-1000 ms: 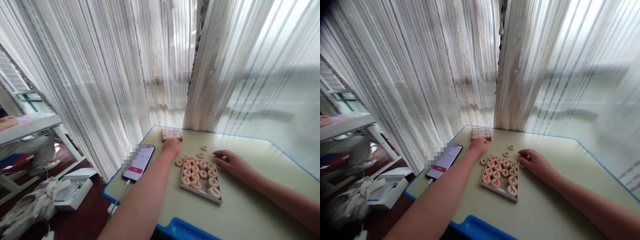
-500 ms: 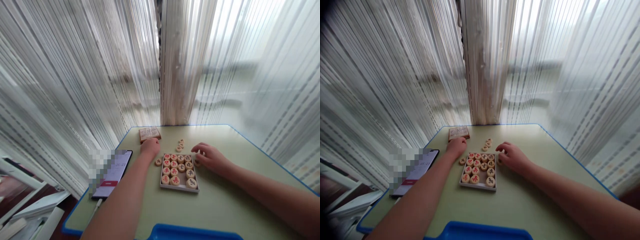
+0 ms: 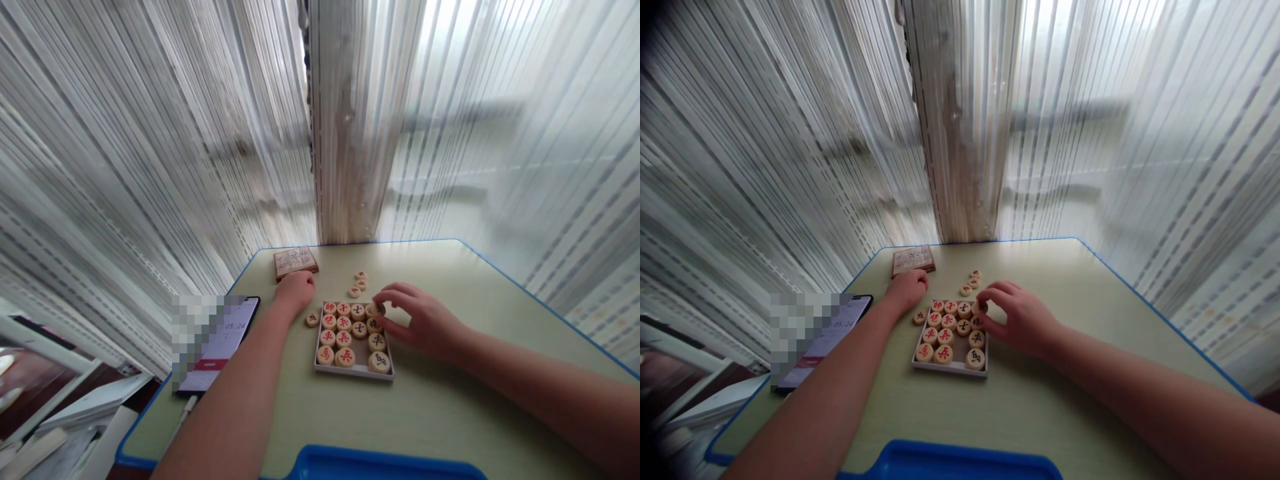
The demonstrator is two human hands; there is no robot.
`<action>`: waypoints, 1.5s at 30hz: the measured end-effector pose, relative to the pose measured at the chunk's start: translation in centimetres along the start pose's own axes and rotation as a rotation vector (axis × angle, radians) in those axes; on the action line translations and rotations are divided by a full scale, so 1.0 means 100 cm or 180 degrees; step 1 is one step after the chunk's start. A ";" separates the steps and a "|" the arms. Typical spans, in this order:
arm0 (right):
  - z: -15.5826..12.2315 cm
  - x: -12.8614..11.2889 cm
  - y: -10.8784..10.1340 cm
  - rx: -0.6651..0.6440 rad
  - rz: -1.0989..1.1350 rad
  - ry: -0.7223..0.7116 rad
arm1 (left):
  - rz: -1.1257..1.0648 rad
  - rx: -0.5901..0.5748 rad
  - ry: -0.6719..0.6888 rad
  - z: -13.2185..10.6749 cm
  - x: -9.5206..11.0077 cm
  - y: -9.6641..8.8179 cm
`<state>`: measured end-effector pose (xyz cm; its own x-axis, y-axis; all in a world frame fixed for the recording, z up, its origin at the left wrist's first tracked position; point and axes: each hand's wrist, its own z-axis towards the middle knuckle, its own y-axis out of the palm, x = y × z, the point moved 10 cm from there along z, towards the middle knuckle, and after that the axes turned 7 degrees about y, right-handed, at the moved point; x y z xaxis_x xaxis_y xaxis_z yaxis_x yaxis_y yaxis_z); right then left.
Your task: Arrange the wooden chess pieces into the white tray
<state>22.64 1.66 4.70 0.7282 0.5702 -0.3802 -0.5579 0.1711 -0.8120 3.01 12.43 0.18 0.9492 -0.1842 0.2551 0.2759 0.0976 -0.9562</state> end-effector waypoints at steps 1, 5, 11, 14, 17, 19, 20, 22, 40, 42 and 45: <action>-0.003 -0.011 -0.001 0.0008 0.0061 -0.0218 | 0.0012 -0.0014 0.0054 -0.001 0.003 0.000; -0.010 -0.027 0.001 -0.0040 0.0202 -0.0555 | 0.0127 -0.0048 0.0168 -0.004 0.012 -0.001; -0.005 -0.011 0.009 -0.0204 0.0468 -0.0316 | -0.0064 0.0207 0.0504 -0.004 0.028 -0.009; -0.004 -0.004 0.010 -0.0198 0.0476 -0.0180 | -0.0487 0.0344 0.1067 -0.009 0.054 -0.016; -0.005 -0.003 0.011 -0.0210 0.0445 -0.0143 | -0.0570 0.0207 0.1400 -0.018 0.077 -0.014; -0.005 -0.005 0.009 -0.0182 0.0450 -0.0143 | -0.0459 0.0068 0.1493 -0.024 0.086 -0.011; -0.005 -0.006 0.008 -0.0158 0.0460 -0.0163 | -0.0496 0.0025 0.1479 -0.026 0.088 -0.010; -0.005 -0.009 0.006 -0.0129 0.0477 -0.0229 | -0.0592 -0.0050 0.1442 -0.028 0.089 -0.010; -0.006 -0.020 -0.002 0.0003 0.0638 0.0057 | -0.0746 -0.0095 0.1572 -0.037 0.107 -0.014; -0.006 -0.020 0.001 -0.0077 0.0692 0.0121 | -0.0716 -0.0063 0.1598 -0.039 0.110 -0.014; -0.007 -0.020 0.007 -0.0210 0.0750 0.0184 | -0.0644 -0.0063 0.1660 -0.041 0.114 -0.013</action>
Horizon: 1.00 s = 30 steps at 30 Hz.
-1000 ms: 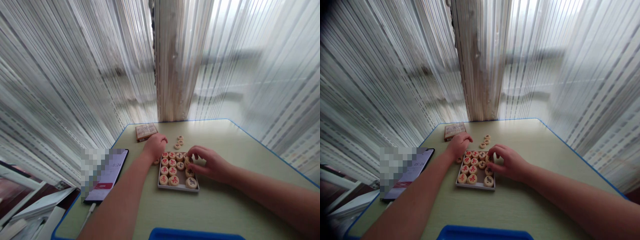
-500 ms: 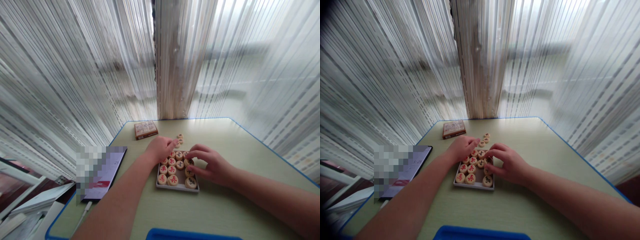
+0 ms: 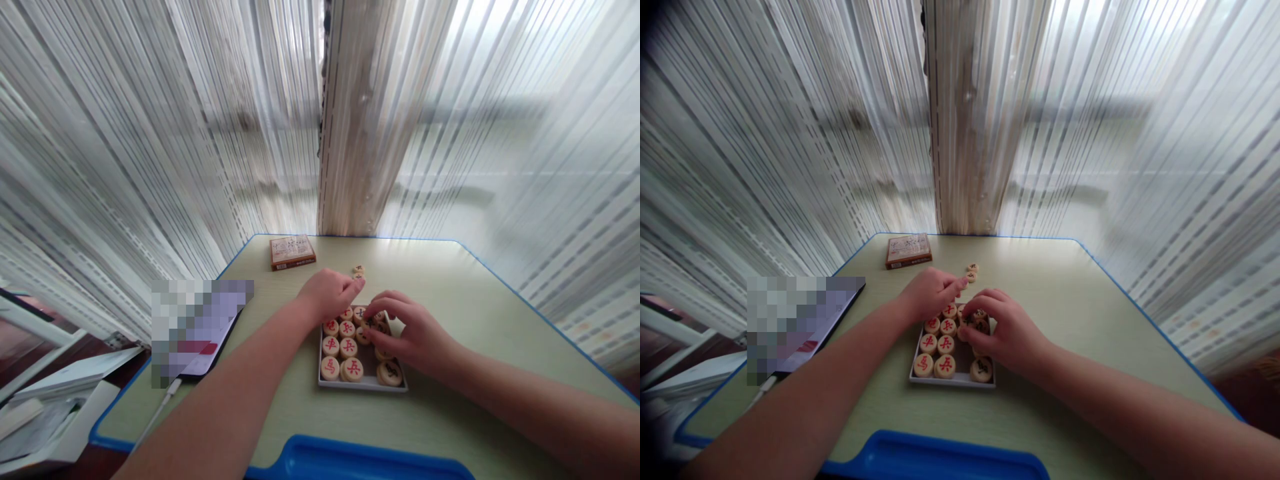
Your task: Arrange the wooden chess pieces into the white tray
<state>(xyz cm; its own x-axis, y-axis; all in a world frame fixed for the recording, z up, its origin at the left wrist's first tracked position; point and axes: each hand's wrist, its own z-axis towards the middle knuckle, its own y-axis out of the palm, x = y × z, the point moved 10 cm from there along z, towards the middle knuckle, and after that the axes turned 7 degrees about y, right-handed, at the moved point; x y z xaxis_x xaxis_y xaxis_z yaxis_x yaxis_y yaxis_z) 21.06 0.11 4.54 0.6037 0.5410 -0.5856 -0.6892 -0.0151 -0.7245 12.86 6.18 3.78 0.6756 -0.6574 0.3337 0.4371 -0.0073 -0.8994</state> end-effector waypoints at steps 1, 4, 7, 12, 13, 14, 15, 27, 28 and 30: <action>0.000 0.001 0.001 -0.0013 0.0004 0.0022 | 0.0016 -0.0011 0.0019 0.000 0.001 0.000; 0.000 0.002 0.004 -0.0060 -0.0004 0.0053 | 0.0042 -0.0026 0.0044 0.000 0.003 0.000; 0.000 0.003 0.007 -0.0114 -0.0038 0.0049 | 0.0056 -0.0017 0.0057 -0.001 0.003 -0.001; 0.000 0.001 0.008 -0.0170 -0.0177 0.0027 | 0.0045 0.0027 0.0093 -0.001 0.004 -0.002; 0.000 0.000 0.008 -0.0184 -0.0199 0.0019 | 0.0044 0.0041 0.0097 -0.001 0.004 -0.002; 0.000 -0.001 0.009 -0.0199 -0.0220 0.0010 | 0.0051 0.0052 0.0099 -0.001 0.004 -0.003; 0.000 -0.002 0.009 -0.0217 -0.0236 0.0000 | 0.0062 0.0059 0.0099 -0.001 0.004 -0.003; 0.002 0.001 0.017 -0.0327 -0.0116 -0.0135 | 0.0107 0.0031 0.0095 -0.001 0.005 -0.004; 0.002 0.002 0.018 -0.0339 -0.0114 -0.0135 | 0.0111 0.0017 0.0082 -0.002 0.005 -0.004; 0.002 0.002 0.018 -0.0363 -0.0107 -0.0122 | 0.0121 0.0001 0.0063 -0.002 0.005 -0.004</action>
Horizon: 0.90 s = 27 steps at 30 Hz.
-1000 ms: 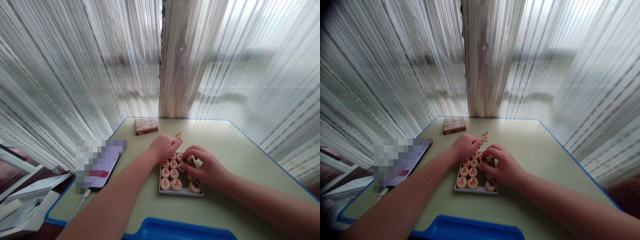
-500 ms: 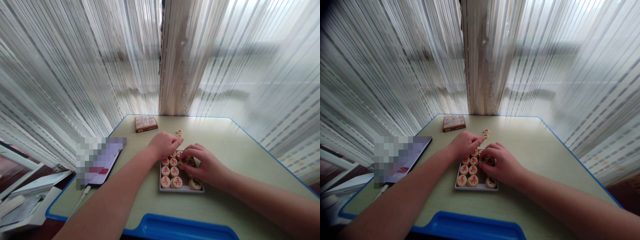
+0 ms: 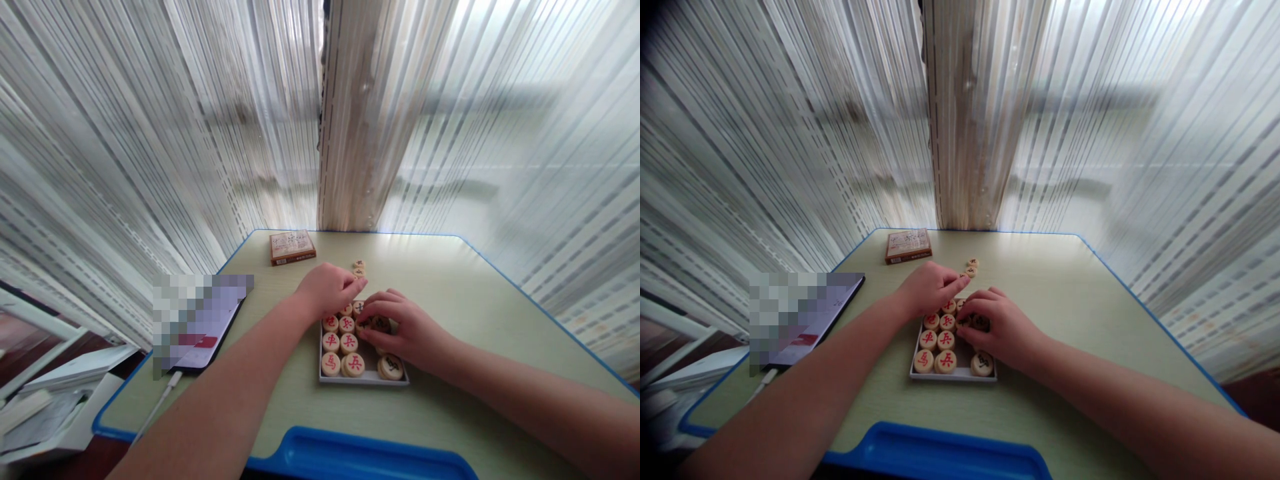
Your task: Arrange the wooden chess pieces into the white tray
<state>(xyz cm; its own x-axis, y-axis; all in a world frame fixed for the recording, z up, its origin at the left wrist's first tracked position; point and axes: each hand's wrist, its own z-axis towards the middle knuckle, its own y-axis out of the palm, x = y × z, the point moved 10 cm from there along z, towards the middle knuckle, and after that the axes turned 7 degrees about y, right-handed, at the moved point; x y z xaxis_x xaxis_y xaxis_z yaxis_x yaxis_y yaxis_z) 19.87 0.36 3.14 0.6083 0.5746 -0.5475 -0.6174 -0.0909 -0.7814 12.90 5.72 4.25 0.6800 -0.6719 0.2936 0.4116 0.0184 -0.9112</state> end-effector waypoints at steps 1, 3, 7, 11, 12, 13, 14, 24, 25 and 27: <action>0.000 0.000 0.000 -0.0004 0.0012 0.0009 | 0.0004 -0.0003 -0.0007 0.000 0.000 0.000; 0.000 0.001 0.000 -0.0007 0.0027 0.0050 | 0.0013 0.0000 -0.0020 0.000 0.000 -0.001; -0.001 0.000 -0.002 -0.0002 0.0036 0.0055 | 0.0026 0.0030 -0.0023 -0.001 -0.001 -0.002; -0.001 -0.002 -0.006 0.0044 0.0104 0.0003 | 0.0042 0.0033 -0.0004 -0.001 -0.001 -0.002; -0.002 -0.003 -0.008 0.0090 0.0112 -0.0025 | 0.0044 0.0037 0.0001 -0.001 -0.001 -0.002; -0.002 -0.004 -0.010 0.0147 0.0100 -0.0070 | 0.0044 0.0037 -0.0003 -0.001 -0.002 -0.001; -0.002 -0.004 -0.012 0.0213 0.0063 -0.0123 | 0.0045 0.0040 -0.0029 -0.001 -0.004 -0.001; 0.015 0.055 -0.023 0.0452 -0.0388 0.0507 | 0.0113 0.0416 -0.0181 0.003 -0.050 -0.005; 0.017 0.060 -0.022 0.0361 -0.0397 0.0514 | 0.0007 0.0379 -0.0149 0.003 -0.051 -0.002; 0.020 0.066 -0.018 0.0157 -0.0358 0.0476 | -0.0268 0.0316 -0.0089 0.005 -0.050 0.003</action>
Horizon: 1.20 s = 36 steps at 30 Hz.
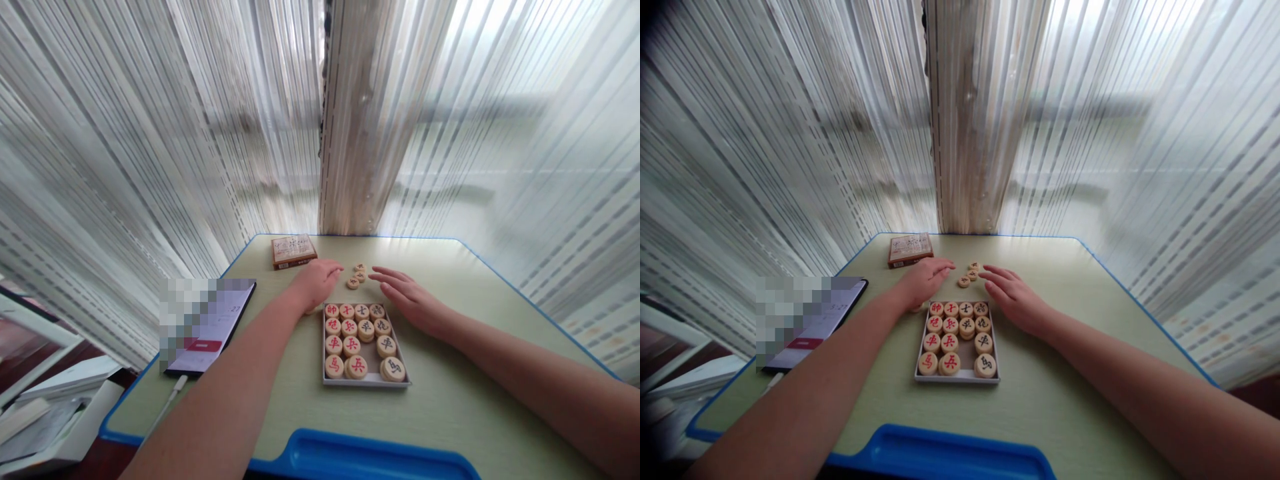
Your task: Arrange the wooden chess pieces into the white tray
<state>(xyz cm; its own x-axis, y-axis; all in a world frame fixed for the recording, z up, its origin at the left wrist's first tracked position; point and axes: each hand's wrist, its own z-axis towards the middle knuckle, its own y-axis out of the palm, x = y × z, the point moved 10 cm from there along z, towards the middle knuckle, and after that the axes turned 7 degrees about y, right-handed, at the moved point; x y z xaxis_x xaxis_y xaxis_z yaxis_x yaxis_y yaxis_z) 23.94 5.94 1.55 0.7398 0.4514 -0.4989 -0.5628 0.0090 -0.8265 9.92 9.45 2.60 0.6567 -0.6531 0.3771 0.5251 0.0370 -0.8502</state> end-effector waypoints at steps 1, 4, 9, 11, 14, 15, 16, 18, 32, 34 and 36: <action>0.000 0.000 0.003 -0.0111 0.0014 -0.0045 | -0.0149 -0.0038 0.0020 0.000 0.001 0.003; -0.002 -0.004 0.010 -0.0398 0.0000 -0.0141 | -0.0453 -0.0247 0.0071 0.000 0.007 0.014; -0.006 -0.010 0.010 -0.0477 -0.0053 -0.0195 | -0.0370 -0.0467 -0.0020 -0.002 0.008 0.019; -0.006 -0.011 0.009 -0.0432 -0.0063 -0.0204 | -0.0280 -0.0474 -0.0062 -0.003 0.008 0.016; -0.005 -0.010 0.011 -0.0515 -0.0100 -0.0162 | -0.0047 -0.0439 -0.0133 -0.004 0.006 0.010; -0.005 -0.010 0.013 -0.0572 -0.0110 -0.0148 | 0.0030 -0.0391 -0.0151 -0.004 0.005 0.008; -0.006 -0.011 0.014 -0.0625 -0.0113 -0.0146 | 0.0085 -0.0349 -0.0152 -0.003 0.004 0.006; -0.007 -0.014 0.013 -0.0670 -0.0067 -0.0196 | 0.0133 -0.0357 -0.0076 -0.003 0.003 0.007; -0.051 -0.064 0.020 -0.1233 -0.0117 -0.1094 | 0.0621 -0.0337 -0.0196 -0.004 -0.016 0.003; -0.050 -0.063 0.022 -0.1189 -0.0173 -0.1075 | 0.0615 -0.0276 -0.0193 -0.004 -0.017 0.002; -0.047 -0.060 0.021 -0.1103 -0.0157 -0.1079 | 0.0569 -0.0246 -0.0063 -0.003 -0.012 0.003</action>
<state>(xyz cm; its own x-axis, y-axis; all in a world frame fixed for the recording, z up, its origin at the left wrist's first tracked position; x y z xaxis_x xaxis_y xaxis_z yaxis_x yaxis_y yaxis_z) 20.01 -0.97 1.59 0.5684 0.7236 -0.3914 -0.3315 -0.2340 -0.9140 9.10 10.02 1.78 0.7466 -0.6264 0.2241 0.3565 0.0923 -0.9297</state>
